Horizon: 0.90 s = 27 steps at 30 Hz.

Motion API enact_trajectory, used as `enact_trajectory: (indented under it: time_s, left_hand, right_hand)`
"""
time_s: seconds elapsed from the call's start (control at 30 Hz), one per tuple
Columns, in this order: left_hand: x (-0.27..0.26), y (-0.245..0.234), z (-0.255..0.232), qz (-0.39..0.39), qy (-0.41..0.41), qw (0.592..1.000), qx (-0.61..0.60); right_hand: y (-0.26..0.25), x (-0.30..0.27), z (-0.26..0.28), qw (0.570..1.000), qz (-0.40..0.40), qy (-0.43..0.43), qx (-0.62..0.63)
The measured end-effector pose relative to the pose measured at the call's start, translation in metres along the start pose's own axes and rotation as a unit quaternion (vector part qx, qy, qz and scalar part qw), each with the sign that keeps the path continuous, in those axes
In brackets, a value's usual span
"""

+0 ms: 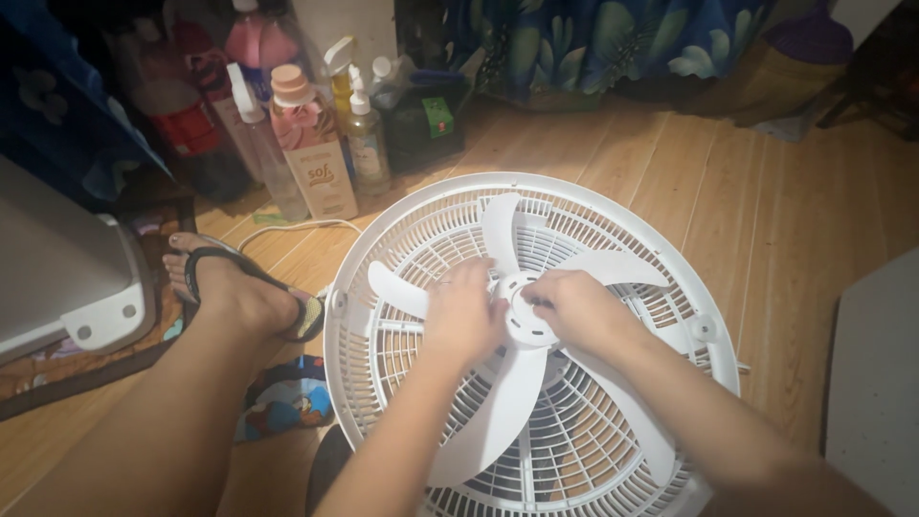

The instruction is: The person sits on the floor and works on the central hub of a white electric fan. They use pliers to adjust a small metal ring or screw at the fan's center, repeatedly tightening and repositioning it while holding the fan blades steady.

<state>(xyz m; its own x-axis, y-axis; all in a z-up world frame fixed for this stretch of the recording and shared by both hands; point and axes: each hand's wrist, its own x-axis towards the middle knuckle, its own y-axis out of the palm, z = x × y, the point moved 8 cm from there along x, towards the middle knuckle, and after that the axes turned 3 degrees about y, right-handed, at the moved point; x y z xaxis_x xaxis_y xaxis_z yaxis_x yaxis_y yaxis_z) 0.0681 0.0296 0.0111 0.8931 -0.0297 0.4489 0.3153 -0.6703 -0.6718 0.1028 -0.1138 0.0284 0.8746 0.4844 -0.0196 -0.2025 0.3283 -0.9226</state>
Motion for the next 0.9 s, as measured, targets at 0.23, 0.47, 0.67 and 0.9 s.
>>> enact_trajectory:
  time_s: [0.23, 0.47, 0.67, 0.9]
  left_hand:
    - [-0.022, 0.025, 0.045, 0.199, -0.108, 0.972, 0.053]
    - [-0.029, 0.024, 0.036, 0.175, -0.109, 0.978, 0.043]
    - [-0.04, 0.01, 0.008, 0.203, -0.178, 0.961, 0.051]
    - [-0.073, 0.012, -0.034, 0.301, -0.231, 0.922, 0.077]
  right_hand:
    - [0.009, 0.005, 0.0, 0.999, 0.013, -0.036, -0.032]
    - [0.01, 0.007, 0.003, 0.996, 0.028, -0.004, -0.08]
    - [0.015, 0.016, 0.009, 0.976, 0.094, 0.035, -0.193]
    - [0.0, 0.014, -0.015, 0.964, 0.08, 0.211, -0.144]
